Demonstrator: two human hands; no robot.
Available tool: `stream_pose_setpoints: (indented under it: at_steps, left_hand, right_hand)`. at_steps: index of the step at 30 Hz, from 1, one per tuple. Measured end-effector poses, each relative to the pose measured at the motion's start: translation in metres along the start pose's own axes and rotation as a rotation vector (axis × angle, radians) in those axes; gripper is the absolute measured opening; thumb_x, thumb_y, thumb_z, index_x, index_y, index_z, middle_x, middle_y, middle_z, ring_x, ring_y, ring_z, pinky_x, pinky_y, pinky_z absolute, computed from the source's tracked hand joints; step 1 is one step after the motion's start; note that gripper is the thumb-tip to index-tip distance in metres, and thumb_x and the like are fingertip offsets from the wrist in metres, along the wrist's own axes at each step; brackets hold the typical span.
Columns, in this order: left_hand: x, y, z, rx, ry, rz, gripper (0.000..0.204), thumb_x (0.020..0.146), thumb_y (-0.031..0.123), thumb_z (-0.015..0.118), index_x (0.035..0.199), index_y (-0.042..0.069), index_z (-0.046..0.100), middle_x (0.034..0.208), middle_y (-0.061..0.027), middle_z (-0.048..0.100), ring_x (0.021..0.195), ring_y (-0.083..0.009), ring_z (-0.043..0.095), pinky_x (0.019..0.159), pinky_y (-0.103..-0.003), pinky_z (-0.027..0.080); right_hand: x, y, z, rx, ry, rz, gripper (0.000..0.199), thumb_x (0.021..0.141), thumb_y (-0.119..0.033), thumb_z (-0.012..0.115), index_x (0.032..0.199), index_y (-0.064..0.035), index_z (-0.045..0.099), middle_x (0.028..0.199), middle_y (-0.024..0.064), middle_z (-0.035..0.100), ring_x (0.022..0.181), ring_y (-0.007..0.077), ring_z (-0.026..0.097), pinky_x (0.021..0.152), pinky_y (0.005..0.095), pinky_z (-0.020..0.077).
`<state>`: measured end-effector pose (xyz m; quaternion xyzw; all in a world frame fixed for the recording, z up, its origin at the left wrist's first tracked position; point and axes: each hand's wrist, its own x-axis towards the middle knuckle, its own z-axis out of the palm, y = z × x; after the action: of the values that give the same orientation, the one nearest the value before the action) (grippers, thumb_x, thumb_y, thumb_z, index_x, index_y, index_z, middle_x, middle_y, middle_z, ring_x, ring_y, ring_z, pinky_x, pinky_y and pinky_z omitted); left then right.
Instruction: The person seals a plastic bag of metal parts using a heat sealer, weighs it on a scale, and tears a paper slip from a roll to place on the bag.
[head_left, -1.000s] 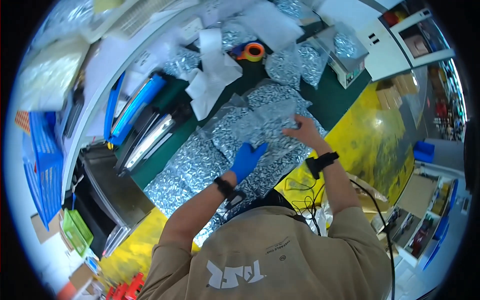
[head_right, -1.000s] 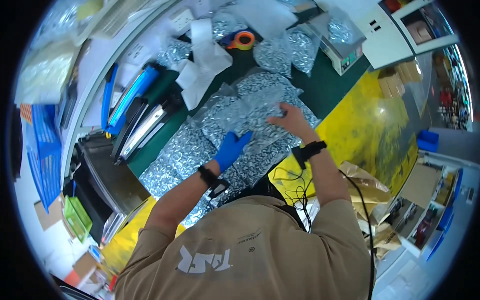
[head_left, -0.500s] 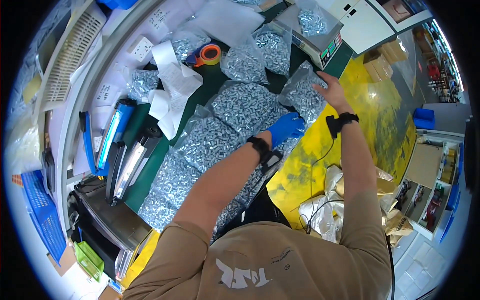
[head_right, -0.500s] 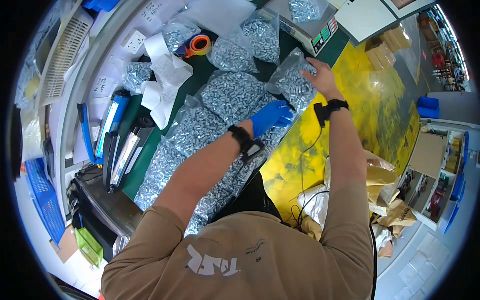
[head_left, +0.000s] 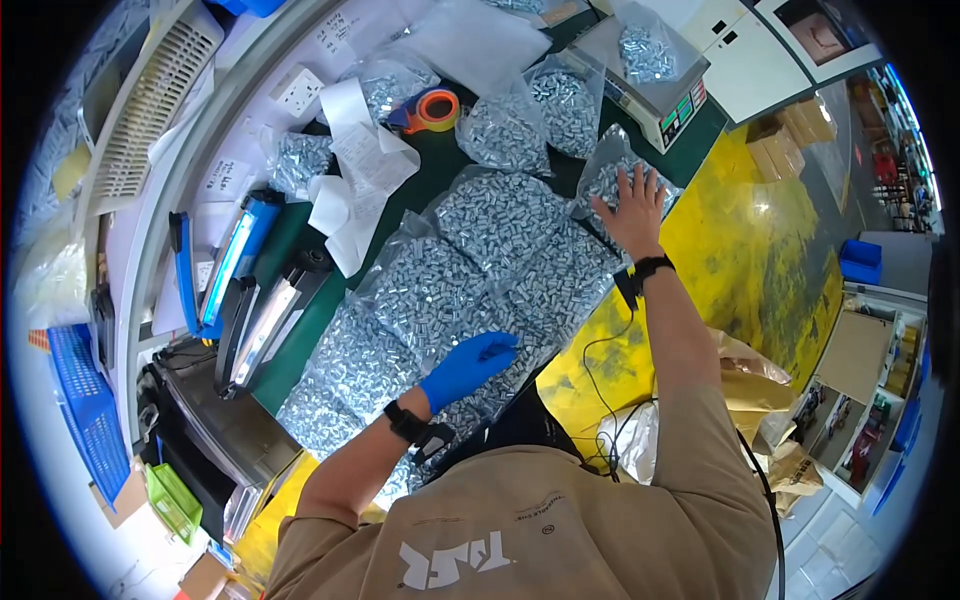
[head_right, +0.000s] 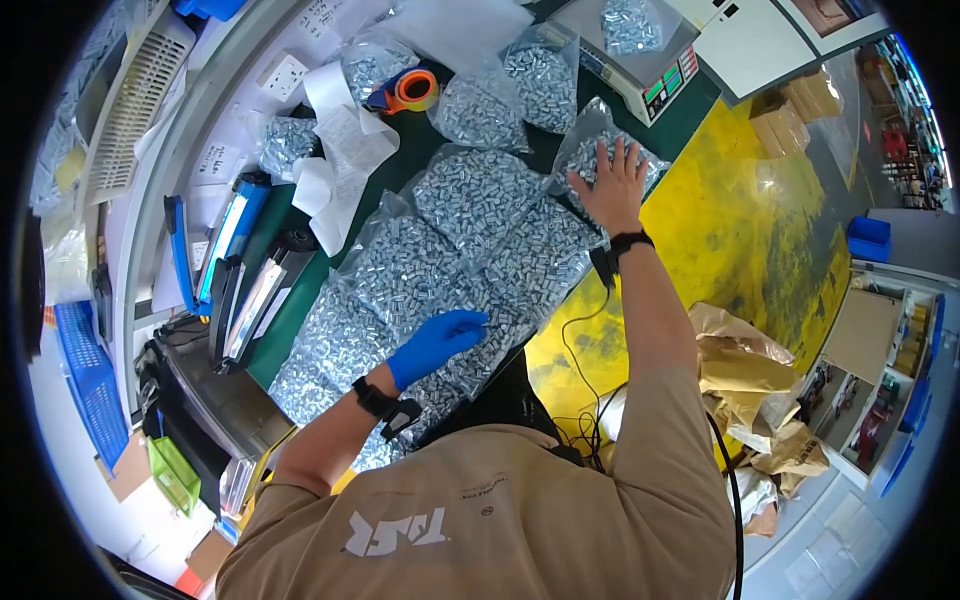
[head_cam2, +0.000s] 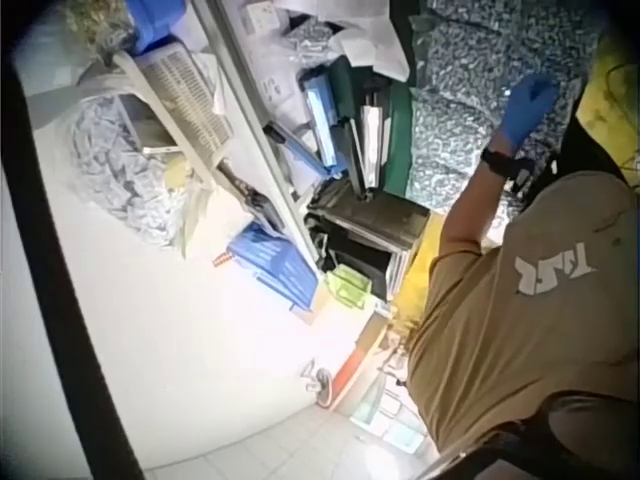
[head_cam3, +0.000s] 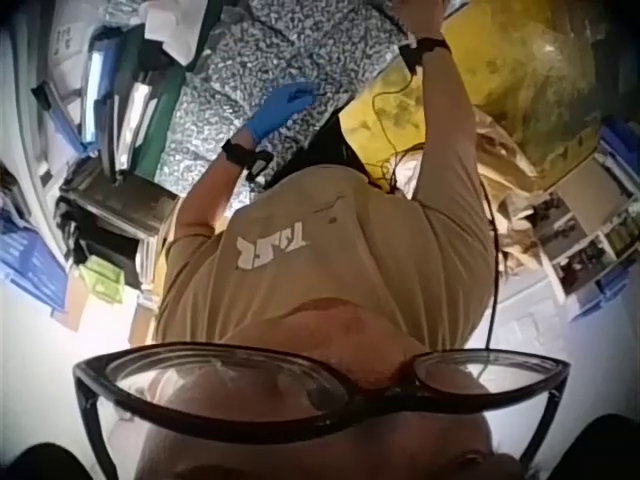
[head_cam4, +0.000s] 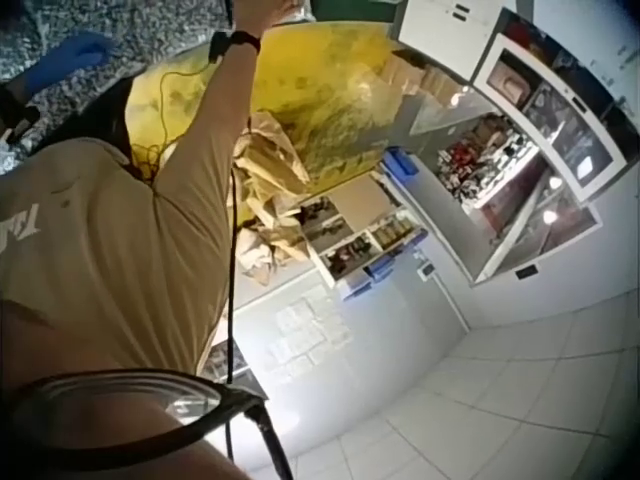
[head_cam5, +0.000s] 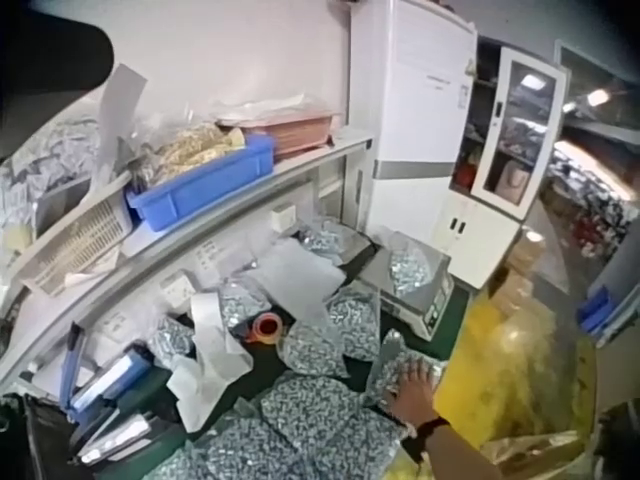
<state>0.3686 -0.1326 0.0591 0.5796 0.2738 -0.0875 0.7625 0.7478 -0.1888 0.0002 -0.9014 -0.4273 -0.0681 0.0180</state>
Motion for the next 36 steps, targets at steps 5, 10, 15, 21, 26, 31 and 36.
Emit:
stream_pose_setpoints:
  at_steps: [5, 10, 15, 21, 26, 31, 36]
  left_hand:
    - [-0.046, -0.010, -0.024, 0.015, 0.161, -0.091, 0.035, 0.094, 0.015, 0.058, 0.126, 0.000, 0.055, 0.113, -0.0086, 0.064, 0.104, -0.0147, 0.060, 0.093, -0.029, 0.046]
    - [-0.089, -0.027, -0.045, -0.045, 0.332, -0.077, 0.034, 0.092, 0.017, 0.060, 0.123, 0.003, 0.058, 0.110, -0.0074, 0.065, 0.101, -0.0134, 0.060, 0.089, -0.027, 0.047]
    - [-0.128, -0.029, -0.047, 0.024, 0.437, -0.163, 0.032, 0.093, 0.012, 0.058, 0.122, 0.000, 0.057, 0.111, -0.0082, 0.065, 0.102, -0.0148, 0.060, 0.091, -0.027, 0.046]
    - [-0.188, -0.052, -0.054, -0.178, 0.635, -0.113, 0.031, 0.092, 0.011, 0.059, 0.120, -0.002, 0.057, 0.108, -0.0085, 0.065, 0.099, -0.0152, 0.062, 0.088, -0.027, 0.047]
    - [-0.235, -0.081, -0.053, -0.260, 0.814, -0.061, 0.030, 0.091, 0.009, 0.059, 0.119, -0.003, 0.058, 0.105, -0.0087, 0.065, 0.094, -0.0161, 0.062, 0.085, -0.028, 0.049]
    - [-0.272, -0.106, -0.041, -0.370, 0.940, -0.088, 0.027, 0.091, 0.007, 0.059, 0.117, -0.002, 0.059, 0.103, -0.0091, 0.066, 0.092, -0.0165, 0.062, 0.083, -0.028, 0.049]
    - [-0.303, -0.123, -0.022, -0.406, 1.034, -0.084, 0.026, 0.090, 0.007, 0.059, 0.115, -0.002, 0.060, 0.102, -0.0093, 0.066, 0.090, -0.0166, 0.062, 0.082, -0.028, 0.048]
  right_hand:
    - [-0.018, 0.011, 0.004, 0.034, 0.004, -0.078, 0.075, 0.088, -0.061, 0.047, 0.139, -0.0065, 0.043, 0.148, 0.0224, 0.033, 0.139, 0.0431, 0.022, 0.111, 0.0594, 0.0125]
    - [-0.002, -0.001, 0.005, -0.045, -0.034, 0.039, 0.075, 0.088, -0.062, 0.045, 0.140, -0.0075, 0.042, 0.150, 0.0211, 0.030, 0.140, 0.0418, 0.019, 0.111, 0.0603, 0.0107]
    - [-0.005, 0.002, 0.018, -0.069, -0.027, 0.061, 0.071, 0.088, -0.057, 0.049, 0.139, -0.0087, 0.044, 0.149, 0.0196, 0.031, 0.139, 0.0432, 0.021, 0.109, 0.0645, 0.0087]
    - [0.023, -0.043, -0.043, 0.157, -0.118, 0.067, 0.052, 0.085, -0.039, 0.060, 0.129, -0.0105, 0.053, 0.129, 0.0178, 0.052, 0.123, 0.0383, 0.043, 0.100, 0.0538, 0.0315]
    - [0.068, -0.089, -0.089, 0.590, -0.035, -0.132, 0.038, 0.082, -0.023, 0.064, 0.118, -0.0107, 0.058, 0.097, 0.0156, 0.066, 0.087, 0.0360, 0.062, 0.074, 0.0459, 0.0488]
    - [0.099, -0.124, -0.099, 0.455, 0.047, -0.469, 0.036, 0.081, -0.021, 0.061, 0.116, -0.0102, 0.059, 0.088, 0.0175, 0.067, 0.078, 0.0397, 0.063, 0.072, 0.0508, 0.0498]
    - [0.137, -0.086, -0.093, 0.125, -0.117, -0.096, 0.039, 0.080, -0.024, 0.060, 0.115, -0.0086, 0.058, 0.091, 0.0197, 0.066, 0.084, 0.0400, 0.063, 0.076, 0.0521, 0.0494]
